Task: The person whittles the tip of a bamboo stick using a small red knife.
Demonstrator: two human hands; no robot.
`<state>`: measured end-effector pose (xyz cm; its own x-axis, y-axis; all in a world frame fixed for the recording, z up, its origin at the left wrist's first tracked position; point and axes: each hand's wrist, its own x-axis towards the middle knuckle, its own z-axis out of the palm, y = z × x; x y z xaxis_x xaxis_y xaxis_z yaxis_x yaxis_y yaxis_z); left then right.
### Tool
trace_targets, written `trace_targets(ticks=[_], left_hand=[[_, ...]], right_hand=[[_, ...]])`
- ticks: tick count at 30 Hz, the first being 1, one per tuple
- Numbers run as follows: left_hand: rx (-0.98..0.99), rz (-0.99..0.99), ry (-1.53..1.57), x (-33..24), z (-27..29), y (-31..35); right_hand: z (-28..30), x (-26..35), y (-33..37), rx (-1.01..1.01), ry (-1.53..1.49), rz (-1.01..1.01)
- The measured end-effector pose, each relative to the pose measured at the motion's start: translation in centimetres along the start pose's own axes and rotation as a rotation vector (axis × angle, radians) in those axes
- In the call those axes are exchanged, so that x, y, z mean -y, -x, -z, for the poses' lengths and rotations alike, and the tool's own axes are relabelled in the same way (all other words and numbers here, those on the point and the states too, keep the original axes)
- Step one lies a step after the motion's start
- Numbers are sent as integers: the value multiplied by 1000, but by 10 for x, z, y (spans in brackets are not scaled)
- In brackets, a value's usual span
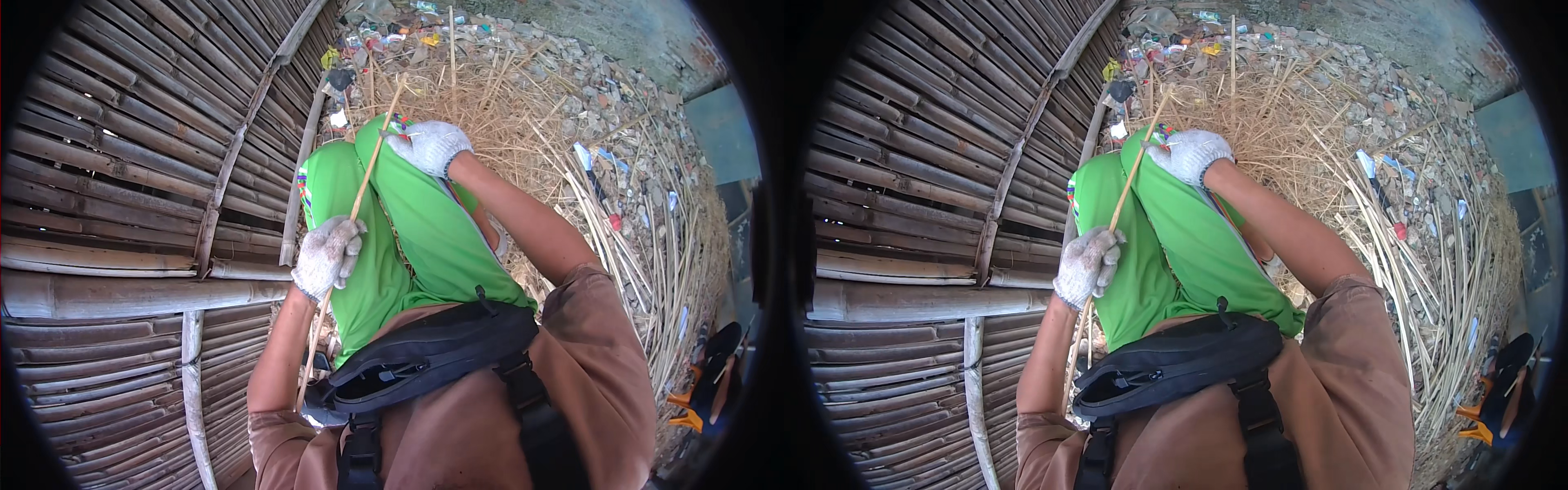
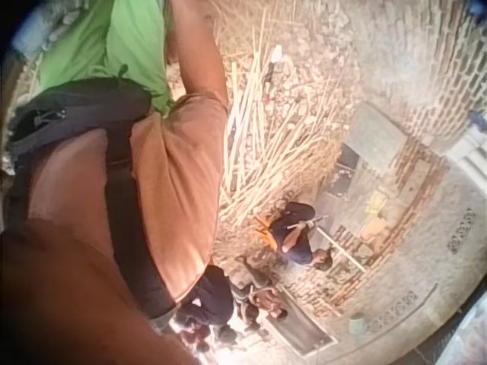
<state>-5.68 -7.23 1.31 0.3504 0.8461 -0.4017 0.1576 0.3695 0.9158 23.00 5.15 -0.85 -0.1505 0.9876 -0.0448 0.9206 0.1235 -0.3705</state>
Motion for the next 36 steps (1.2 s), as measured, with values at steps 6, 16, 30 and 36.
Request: trace_targets(ticks=[6, 16, 30, 36], left_hand=[[-14, 2, 21, 16, 6, 49], [-94, 71, 180, 51, 12, 121], [16, 15, 147, 1, -3, -4], [58, 16, 200, 20, 12, 29]], right_hand=[[-1, 2, 0, -2, -23, -30], [1, 2, 4, 28, 1, -28], [6, 8, 4, -6, 58, 6], [6, 7, 6, 28, 48, 1]])
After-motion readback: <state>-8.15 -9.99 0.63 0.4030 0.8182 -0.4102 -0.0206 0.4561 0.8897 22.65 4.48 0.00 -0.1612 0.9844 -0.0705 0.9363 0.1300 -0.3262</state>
